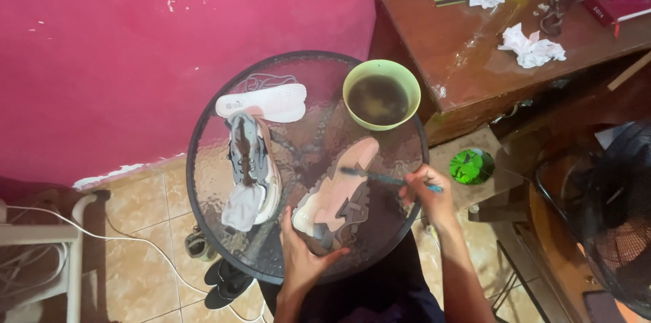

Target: The person scrubs a white and grey sneaker with a toothbrush, repeatedly dipping the brush into a bowl of water. The person rotates the shoe to clean different sections of the upper and sole.

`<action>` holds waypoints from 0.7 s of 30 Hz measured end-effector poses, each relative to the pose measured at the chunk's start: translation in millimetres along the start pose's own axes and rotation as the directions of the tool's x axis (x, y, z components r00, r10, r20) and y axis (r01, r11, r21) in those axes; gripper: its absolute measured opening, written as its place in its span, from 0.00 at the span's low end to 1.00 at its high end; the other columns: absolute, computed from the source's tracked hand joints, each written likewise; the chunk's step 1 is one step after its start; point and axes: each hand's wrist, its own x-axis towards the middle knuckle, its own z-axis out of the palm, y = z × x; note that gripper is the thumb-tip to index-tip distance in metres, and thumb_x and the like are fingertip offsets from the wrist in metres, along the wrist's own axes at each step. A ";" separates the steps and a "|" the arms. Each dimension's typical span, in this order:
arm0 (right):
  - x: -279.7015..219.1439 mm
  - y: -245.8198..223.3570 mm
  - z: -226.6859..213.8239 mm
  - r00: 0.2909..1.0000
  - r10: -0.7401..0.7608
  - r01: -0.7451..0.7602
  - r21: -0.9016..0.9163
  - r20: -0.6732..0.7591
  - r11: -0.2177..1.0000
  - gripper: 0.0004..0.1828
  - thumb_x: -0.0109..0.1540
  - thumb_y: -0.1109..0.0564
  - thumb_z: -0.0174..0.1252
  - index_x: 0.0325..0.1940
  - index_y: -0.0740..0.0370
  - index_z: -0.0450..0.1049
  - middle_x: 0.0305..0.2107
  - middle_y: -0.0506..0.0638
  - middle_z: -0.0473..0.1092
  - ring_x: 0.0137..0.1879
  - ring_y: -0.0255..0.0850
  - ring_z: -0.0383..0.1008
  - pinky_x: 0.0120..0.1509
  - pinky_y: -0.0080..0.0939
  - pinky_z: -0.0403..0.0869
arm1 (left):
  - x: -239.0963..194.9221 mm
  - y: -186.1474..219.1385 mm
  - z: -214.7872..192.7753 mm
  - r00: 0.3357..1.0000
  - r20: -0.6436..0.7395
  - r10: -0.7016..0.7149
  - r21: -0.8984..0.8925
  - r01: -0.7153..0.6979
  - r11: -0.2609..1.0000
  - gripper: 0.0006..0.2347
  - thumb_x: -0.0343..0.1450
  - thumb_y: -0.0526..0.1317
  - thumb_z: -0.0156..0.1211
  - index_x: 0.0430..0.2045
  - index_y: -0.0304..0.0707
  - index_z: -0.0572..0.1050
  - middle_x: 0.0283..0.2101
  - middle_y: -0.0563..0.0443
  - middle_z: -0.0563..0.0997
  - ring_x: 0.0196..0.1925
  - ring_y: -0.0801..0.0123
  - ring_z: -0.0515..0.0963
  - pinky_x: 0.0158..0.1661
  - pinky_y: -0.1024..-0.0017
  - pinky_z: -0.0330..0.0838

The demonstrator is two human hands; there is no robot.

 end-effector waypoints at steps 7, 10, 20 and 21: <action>-12.4 6.7 -1.2 0.983 0.067 -0.074 0.029 0.173 0.997 0.10 0.68 0.64 0.54 0.32 0.60 0.69 0.19 0.55 0.73 0.19 0.40 0.70 0.25 0.36 0.69 | 0.1 -1.6 2.2 0.999 -0.026 0.023 0.010 -0.022 1.000 0.65 0.45 0.62 0.81 0.72 0.33 0.42 0.75 0.33 0.51 0.77 0.40 0.50 0.68 0.45 0.52; -10.9 25.0 1.2 0.991 0.106 -0.098 0.112 -0.076 0.989 0.13 0.69 0.61 0.54 0.30 0.57 0.64 0.23 0.58 0.73 0.21 0.43 0.70 0.26 0.37 0.68 | -1.0 2.1 1.5 0.999 -0.024 0.025 -0.006 -0.025 1.000 0.65 0.46 0.63 0.79 0.72 0.32 0.42 0.76 0.33 0.50 0.78 0.41 0.48 0.69 0.45 0.50; -9.8 19.3 -5.9 0.990 0.099 -0.113 0.150 0.097 0.982 0.12 0.69 0.61 0.54 0.30 0.56 0.66 0.23 0.55 0.73 0.21 0.40 0.70 0.26 0.37 0.69 | -0.1 -4.9 4.4 0.997 -0.049 0.063 0.018 -0.062 0.998 0.64 0.46 0.65 0.78 0.71 0.31 0.43 0.74 0.30 0.52 0.76 0.38 0.51 0.69 0.43 0.52; -9.5 20.1 -3.9 0.990 0.140 -0.139 0.152 0.004 0.979 0.12 0.70 0.60 0.53 0.31 0.56 0.67 0.23 0.54 0.73 0.20 0.40 0.70 0.25 0.36 0.68 | -0.7 -5.1 4.6 0.997 -0.048 0.058 0.016 -0.058 0.998 0.64 0.46 0.65 0.78 0.71 0.31 0.42 0.75 0.31 0.51 0.77 0.38 0.51 0.69 0.44 0.52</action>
